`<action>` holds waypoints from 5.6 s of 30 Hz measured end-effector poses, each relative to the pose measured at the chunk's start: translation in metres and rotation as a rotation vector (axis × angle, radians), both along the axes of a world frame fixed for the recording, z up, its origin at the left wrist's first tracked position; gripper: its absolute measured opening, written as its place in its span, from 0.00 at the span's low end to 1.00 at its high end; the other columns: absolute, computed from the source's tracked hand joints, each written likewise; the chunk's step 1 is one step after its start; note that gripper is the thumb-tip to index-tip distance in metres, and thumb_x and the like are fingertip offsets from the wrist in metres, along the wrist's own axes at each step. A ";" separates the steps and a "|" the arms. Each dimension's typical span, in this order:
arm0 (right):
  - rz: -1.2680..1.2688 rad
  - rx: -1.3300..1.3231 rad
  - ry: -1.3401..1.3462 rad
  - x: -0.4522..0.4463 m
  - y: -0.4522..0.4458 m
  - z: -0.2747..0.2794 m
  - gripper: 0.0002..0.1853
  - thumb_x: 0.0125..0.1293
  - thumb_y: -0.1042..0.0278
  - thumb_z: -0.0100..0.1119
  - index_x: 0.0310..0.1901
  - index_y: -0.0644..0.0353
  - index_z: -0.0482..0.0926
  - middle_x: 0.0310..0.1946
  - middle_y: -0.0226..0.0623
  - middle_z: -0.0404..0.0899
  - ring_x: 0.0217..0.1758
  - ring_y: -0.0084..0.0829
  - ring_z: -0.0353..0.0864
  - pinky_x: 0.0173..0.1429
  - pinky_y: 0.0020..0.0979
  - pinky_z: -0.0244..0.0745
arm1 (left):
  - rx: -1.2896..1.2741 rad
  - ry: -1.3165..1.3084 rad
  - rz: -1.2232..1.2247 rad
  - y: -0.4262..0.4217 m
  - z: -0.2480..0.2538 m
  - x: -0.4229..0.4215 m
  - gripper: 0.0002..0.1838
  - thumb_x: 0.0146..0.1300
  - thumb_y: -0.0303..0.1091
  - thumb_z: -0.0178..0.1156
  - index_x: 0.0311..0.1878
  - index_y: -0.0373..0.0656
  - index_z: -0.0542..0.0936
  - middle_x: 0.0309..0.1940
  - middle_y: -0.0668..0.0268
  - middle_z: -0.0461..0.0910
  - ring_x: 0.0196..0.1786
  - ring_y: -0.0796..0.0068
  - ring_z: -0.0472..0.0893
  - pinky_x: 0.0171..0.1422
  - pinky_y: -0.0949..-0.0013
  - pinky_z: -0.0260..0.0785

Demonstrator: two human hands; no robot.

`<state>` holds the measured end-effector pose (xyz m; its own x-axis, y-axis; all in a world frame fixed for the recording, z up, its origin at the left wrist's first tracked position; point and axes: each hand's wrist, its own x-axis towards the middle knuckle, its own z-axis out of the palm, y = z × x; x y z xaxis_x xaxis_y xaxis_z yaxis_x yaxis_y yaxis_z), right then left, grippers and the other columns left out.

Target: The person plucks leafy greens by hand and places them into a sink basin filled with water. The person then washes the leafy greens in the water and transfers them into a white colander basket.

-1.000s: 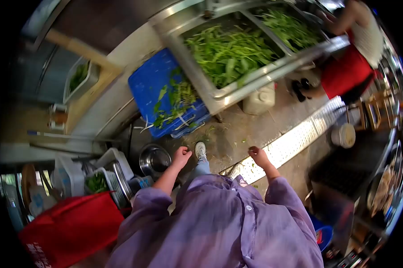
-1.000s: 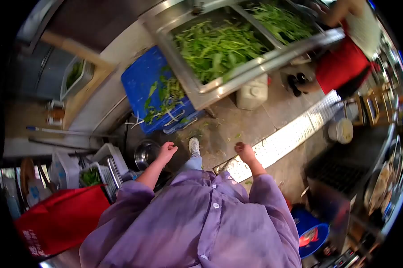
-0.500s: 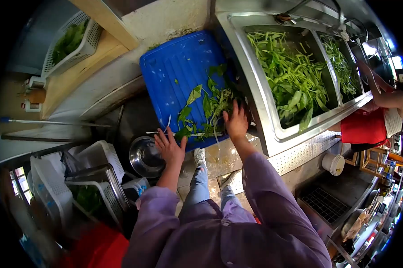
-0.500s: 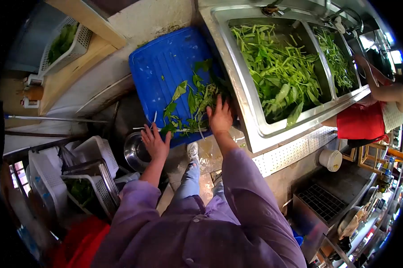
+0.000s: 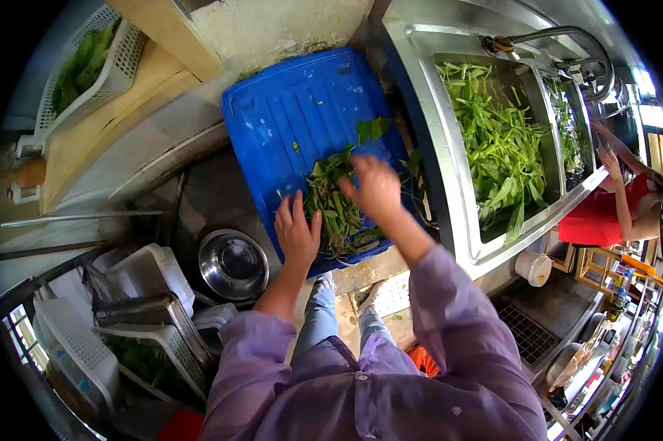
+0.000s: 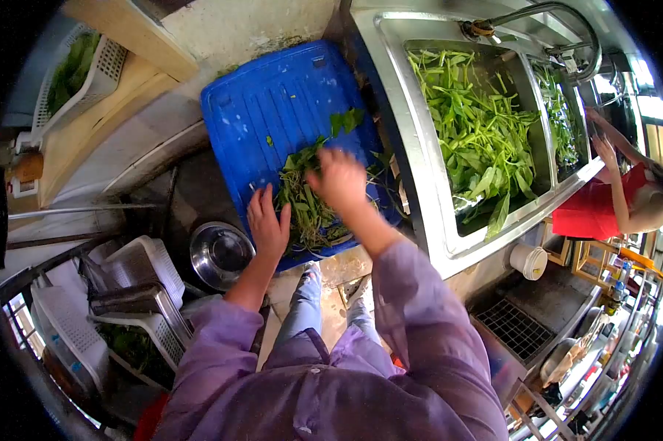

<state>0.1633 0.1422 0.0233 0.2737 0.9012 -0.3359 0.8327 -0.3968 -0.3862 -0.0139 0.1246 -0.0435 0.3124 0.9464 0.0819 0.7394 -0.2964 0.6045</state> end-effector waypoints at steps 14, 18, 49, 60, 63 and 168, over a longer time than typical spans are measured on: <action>0.021 0.474 -0.203 -0.008 -0.047 -0.046 0.21 0.56 0.64 0.51 0.52 0.58 0.66 0.54 0.43 0.64 0.54 0.42 0.65 0.56 0.43 0.60 | -0.045 0.343 -0.450 0.059 -0.004 0.033 0.31 0.57 0.53 0.51 0.62 0.53 0.61 0.65 0.60 0.50 0.67 0.55 0.47 0.67 0.50 0.37; -0.347 0.354 -0.404 0.010 -0.079 -0.039 0.20 0.53 0.75 0.48 0.51 0.63 0.65 0.47 0.45 0.68 0.35 0.41 0.76 0.37 0.35 0.73 | 0.100 0.154 -0.363 0.050 0.013 0.032 0.27 0.56 0.46 0.53 0.57 0.43 0.65 0.60 0.54 0.57 0.62 0.53 0.56 0.65 0.53 0.44; -0.729 0.929 1.000 0.061 -0.118 0.103 0.06 0.62 0.72 0.49 0.37 0.64 0.65 0.31 0.37 0.77 0.27 0.20 0.74 0.33 0.19 0.70 | -0.938 -0.381 -0.454 -0.012 0.129 0.145 0.09 0.58 0.33 0.47 0.26 0.41 0.71 0.13 0.74 0.62 0.13 0.86 0.59 0.15 0.76 0.50; -0.582 0.746 -0.384 0.124 -0.090 0.121 0.16 0.51 0.73 0.55 0.44 0.60 0.71 0.31 0.44 0.74 0.29 0.40 0.75 0.32 0.36 0.71 | -0.316 -0.341 0.203 -0.003 0.038 0.017 0.09 0.55 0.34 0.55 0.36 0.38 0.73 0.29 0.55 0.76 0.33 0.59 0.75 0.38 0.65 0.66; 0.009 0.576 -0.069 0.064 -0.052 0.047 0.16 0.52 0.68 0.58 0.44 0.52 0.73 0.44 0.36 0.74 0.44 0.37 0.75 0.47 0.36 0.70 | -0.155 -0.126 0.064 0.025 0.030 0.008 0.09 0.58 0.32 0.51 0.39 0.39 0.74 0.36 0.55 0.75 0.39 0.58 0.75 0.43 0.63 0.66; 0.263 0.415 -0.225 -0.015 0.004 -0.082 0.27 0.54 0.49 0.52 0.56 0.43 0.64 0.59 0.38 0.58 0.63 0.46 0.54 0.61 0.51 0.51 | -0.867 -0.522 0.226 -0.151 -0.038 -0.108 0.10 0.61 0.34 0.50 0.40 0.38 0.73 0.26 0.67 0.76 0.26 0.83 0.73 0.30 0.80 0.65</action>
<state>0.1485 0.1459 -0.0589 0.0455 0.9936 0.1038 0.9636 -0.0163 -0.2669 -0.1223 -0.0265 -0.0816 0.2417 0.7773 -0.5808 0.3083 0.5060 0.8055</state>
